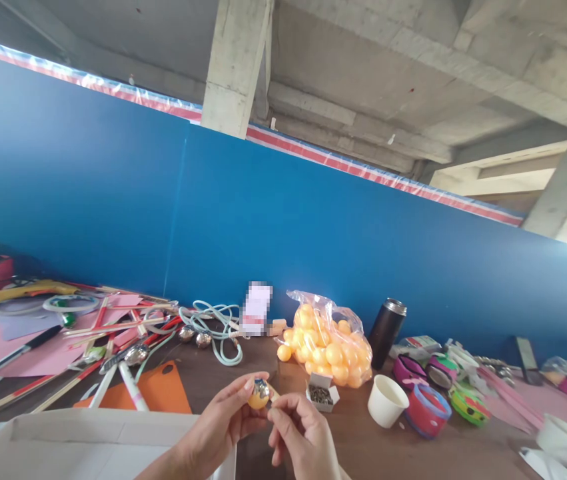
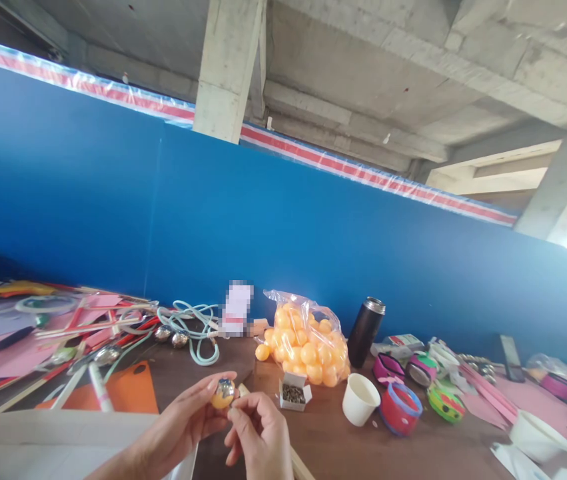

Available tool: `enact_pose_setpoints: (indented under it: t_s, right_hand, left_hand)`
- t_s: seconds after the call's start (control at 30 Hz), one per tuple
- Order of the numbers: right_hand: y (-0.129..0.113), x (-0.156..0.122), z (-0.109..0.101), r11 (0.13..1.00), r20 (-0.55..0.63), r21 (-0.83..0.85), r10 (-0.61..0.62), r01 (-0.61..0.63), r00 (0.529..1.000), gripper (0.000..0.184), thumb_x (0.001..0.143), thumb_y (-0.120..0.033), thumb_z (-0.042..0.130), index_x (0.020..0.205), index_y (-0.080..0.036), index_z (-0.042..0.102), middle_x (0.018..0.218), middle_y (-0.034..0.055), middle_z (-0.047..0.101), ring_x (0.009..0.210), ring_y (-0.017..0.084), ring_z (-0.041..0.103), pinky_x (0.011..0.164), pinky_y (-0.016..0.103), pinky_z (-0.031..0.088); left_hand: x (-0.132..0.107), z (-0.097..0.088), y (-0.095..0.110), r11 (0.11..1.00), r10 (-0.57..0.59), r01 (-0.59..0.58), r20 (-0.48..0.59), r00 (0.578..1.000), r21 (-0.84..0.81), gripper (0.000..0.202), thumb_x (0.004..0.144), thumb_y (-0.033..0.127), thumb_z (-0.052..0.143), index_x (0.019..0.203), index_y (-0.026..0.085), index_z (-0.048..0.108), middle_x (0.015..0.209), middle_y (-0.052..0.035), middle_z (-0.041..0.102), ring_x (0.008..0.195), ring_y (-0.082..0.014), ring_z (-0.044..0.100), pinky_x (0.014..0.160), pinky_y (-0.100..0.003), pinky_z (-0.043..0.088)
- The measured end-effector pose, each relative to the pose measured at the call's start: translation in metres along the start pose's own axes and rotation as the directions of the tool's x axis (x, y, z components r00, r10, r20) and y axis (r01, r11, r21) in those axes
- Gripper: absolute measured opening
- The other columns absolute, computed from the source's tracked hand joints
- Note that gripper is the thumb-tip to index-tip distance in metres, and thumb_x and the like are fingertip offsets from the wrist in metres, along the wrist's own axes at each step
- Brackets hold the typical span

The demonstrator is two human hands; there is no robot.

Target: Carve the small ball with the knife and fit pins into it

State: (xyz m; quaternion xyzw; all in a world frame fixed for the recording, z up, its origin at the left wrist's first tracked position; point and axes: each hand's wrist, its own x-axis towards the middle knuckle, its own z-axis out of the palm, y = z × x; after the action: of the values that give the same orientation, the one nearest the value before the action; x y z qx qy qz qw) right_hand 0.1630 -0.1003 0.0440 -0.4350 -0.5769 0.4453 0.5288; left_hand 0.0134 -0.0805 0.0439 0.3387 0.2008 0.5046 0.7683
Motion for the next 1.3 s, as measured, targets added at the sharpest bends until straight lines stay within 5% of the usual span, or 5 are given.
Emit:
enact_pose_setpoints:
  t_s: [0.23, 1.3]
  right_hand:
    - [-0.003, 0.001, 0.007, 0.982, 0.034, 0.181, 0.05, -0.055, 0.998, 0.029, 0.071, -0.041, 0.066, 0.076, -0.015, 0.054, 0.062, -0.0004, 0.062, 0.034, 0.004, 0.047, 0.031, 0.014, 0.035]
    - [0.013, 0.004, 0.001, 0.939, 0.046, 0.314, 0.135, -0.142, 0.99, 0.022, 0.073, -0.033, 0.066, 0.074, -0.014, 0.054, 0.07, 0.0, 0.062, 0.037, 0.001, 0.04, 0.031, 0.012, 0.031]
  left_hand:
    - [-0.002, 0.003, 0.0, 1.0, 0.005, -0.006, 0.022, 1.0, 0.022, 0.034, 0.079, 0.032, 0.056, 0.108, 0.015, 0.057, 0.096, -0.0096, 0.065, 0.081, -0.0163, 0.062, 0.081, -0.033, 0.047]
    - [0.001, 0.003, -0.005, 0.973, 0.069, -0.061, -0.026, 0.997, 0.221, 0.032, 0.073, 0.032, 0.063, 0.101, 0.018, 0.059, 0.092, -0.0045, 0.065, 0.089, -0.0177, 0.06, 0.085, -0.034, 0.046]
